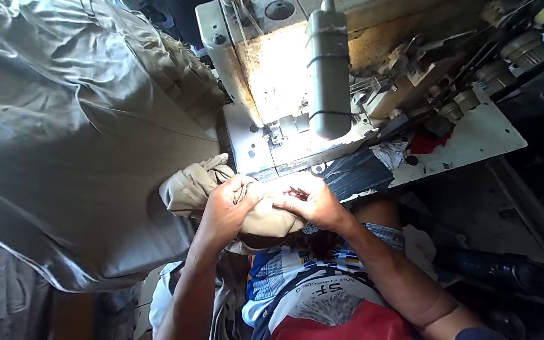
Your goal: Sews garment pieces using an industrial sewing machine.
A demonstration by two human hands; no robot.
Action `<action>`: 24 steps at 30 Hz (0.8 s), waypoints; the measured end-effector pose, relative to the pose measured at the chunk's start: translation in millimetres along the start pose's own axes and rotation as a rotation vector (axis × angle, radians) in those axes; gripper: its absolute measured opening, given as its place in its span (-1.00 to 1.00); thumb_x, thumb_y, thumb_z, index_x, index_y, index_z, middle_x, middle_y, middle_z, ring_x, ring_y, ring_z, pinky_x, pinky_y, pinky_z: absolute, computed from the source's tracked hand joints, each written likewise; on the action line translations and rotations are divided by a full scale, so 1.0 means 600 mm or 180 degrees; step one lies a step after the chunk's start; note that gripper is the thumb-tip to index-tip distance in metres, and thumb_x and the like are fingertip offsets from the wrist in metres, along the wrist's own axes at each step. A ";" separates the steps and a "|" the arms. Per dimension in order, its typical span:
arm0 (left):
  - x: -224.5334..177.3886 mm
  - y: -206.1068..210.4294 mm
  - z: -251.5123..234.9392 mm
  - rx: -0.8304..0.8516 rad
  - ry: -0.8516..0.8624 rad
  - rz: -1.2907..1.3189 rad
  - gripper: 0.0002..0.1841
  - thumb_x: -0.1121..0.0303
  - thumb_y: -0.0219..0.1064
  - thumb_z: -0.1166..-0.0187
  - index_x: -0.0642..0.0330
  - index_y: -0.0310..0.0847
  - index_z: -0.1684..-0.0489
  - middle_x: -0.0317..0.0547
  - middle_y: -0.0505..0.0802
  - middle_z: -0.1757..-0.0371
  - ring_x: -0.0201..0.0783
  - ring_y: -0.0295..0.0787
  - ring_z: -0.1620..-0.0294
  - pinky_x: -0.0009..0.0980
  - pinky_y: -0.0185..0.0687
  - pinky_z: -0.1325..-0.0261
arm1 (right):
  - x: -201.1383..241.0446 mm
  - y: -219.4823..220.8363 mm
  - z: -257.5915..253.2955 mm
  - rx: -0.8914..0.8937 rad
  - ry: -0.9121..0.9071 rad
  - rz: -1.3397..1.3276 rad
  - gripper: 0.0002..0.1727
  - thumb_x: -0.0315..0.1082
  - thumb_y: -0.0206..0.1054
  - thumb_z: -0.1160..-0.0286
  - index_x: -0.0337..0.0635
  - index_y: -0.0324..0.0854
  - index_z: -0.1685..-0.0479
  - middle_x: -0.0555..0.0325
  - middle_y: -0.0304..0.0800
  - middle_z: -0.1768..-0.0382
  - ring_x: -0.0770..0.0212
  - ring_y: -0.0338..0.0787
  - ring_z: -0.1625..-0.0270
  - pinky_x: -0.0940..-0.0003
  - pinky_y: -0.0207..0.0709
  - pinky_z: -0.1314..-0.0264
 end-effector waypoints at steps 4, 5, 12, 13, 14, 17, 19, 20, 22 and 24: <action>-0.005 -0.002 0.001 -0.0155 0.0042 -0.0156 -0.89 0.23 0.47 -0.59 -0.02 0.76 0.09 -0.24 0.86 0.34 -0.30 0.82 0.36 -0.35 0.79 0.31 | -0.010 -0.003 -0.003 -0.0037 0.0282 0.0103 -0.80 -0.30 0.47 -0.54 -0.22 0.77 0.40 0.23 0.73 0.52 0.44 0.68 0.41 0.50 0.58 0.29; -0.004 -0.003 0.001 -0.0181 0.0026 -0.0155 -0.89 0.24 0.47 -0.59 -0.02 0.75 0.09 -0.24 0.86 0.33 -0.30 0.83 0.36 -0.34 0.80 0.30 | -0.013 -0.003 -0.005 -0.0038 0.0328 0.0016 -0.81 -0.32 0.47 -0.55 -0.23 0.75 0.38 0.22 0.71 0.51 0.42 0.67 0.41 0.49 0.58 0.29; -0.002 0.001 0.002 0.0256 -0.0220 0.0042 -0.58 0.05 0.65 -0.29 -0.06 0.76 -0.07 -0.23 0.91 0.19 -0.28 0.89 0.23 -0.31 0.87 0.17 | -0.034 -0.009 -0.005 0.0007 0.0496 -0.0839 -0.84 -0.41 0.45 -0.54 -0.34 0.71 0.33 0.08 0.73 0.52 0.32 0.68 0.48 0.40 0.61 0.39; -0.001 0.012 0.004 0.0550 -0.0331 -0.0097 -0.48 -0.03 0.70 -0.19 -0.10 0.77 -0.12 -0.28 0.92 0.15 -0.32 0.88 0.18 -0.33 0.86 0.11 | -0.031 -0.009 -0.005 -0.0039 0.0469 -0.0823 -0.85 -0.42 0.45 -0.54 -0.35 0.72 0.32 0.07 0.75 0.51 0.31 0.70 0.48 0.39 0.63 0.38; -0.002 0.023 0.008 0.0796 -0.0398 -0.0216 -0.45 -0.08 0.72 -0.12 -0.12 0.77 -0.09 -0.34 0.90 0.15 -0.38 0.85 0.15 -0.37 0.83 0.07 | -0.026 -0.010 -0.006 -0.0084 0.0418 -0.0789 -0.86 -0.43 0.45 -0.54 -0.35 0.72 0.32 0.07 0.75 0.51 0.31 0.70 0.48 0.39 0.62 0.38; -0.009 0.049 0.011 0.1161 -0.0305 -0.0236 -0.63 0.00 0.74 -0.18 -0.03 0.83 0.20 -0.39 0.86 0.36 -0.47 0.77 0.34 -0.47 0.73 0.23 | -0.011 -0.009 -0.009 -0.0166 0.0214 -0.0569 -0.85 -0.41 0.47 -0.52 -0.30 0.71 0.35 0.14 0.73 0.54 0.37 0.69 0.49 0.45 0.62 0.38; -0.010 0.052 0.009 0.1234 -0.0289 -0.0166 -0.77 0.14 0.68 -0.30 0.02 0.82 0.33 -0.36 0.83 0.45 -0.46 0.74 0.42 -0.48 0.68 0.31 | -0.004 -0.009 -0.008 -0.0204 0.0155 -0.0467 -0.85 -0.41 0.49 -0.50 -0.30 0.72 0.36 0.16 0.72 0.54 0.39 0.68 0.47 0.47 0.61 0.36; -0.008 0.052 0.008 0.1287 -0.0324 -0.0108 -0.81 0.19 0.65 -0.33 0.04 0.82 0.36 -0.33 0.83 0.46 -0.45 0.74 0.43 -0.46 0.68 0.32 | -0.001 -0.011 -0.007 -0.0216 0.0125 -0.0397 -0.85 -0.41 0.49 -0.50 -0.30 0.72 0.38 0.16 0.72 0.54 0.40 0.68 0.47 0.48 0.61 0.35; -0.005 0.055 0.009 0.1467 -0.0415 0.0057 -0.85 0.24 0.62 -0.36 0.06 0.81 0.37 -0.30 0.81 0.48 -0.43 0.71 0.46 -0.45 0.64 0.35 | 0.003 -0.012 -0.006 -0.0199 0.0043 -0.0174 -0.83 -0.39 0.49 -0.52 -0.30 0.73 0.39 0.17 0.72 0.52 0.41 0.68 0.44 0.49 0.61 0.32; -0.005 0.060 0.014 0.1712 -0.0471 0.0302 -0.89 0.31 0.60 -0.36 0.09 0.81 0.34 -0.28 0.81 0.48 -0.43 0.71 0.47 -0.47 0.65 0.36 | 0.006 -0.011 -0.005 -0.0156 -0.0088 0.0038 -0.80 -0.38 0.47 -0.53 -0.28 0.73 0.44 0.19 0.71 0.53 0.42 0.67 0.43 0.49 0.59 0.32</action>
Point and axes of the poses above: each hand's wrist, its own z-axis away from the middle knuckle, its own y-axis out of the palm, x = y × z, the point moved 8 cm from there along -z, towards the middle knuckle
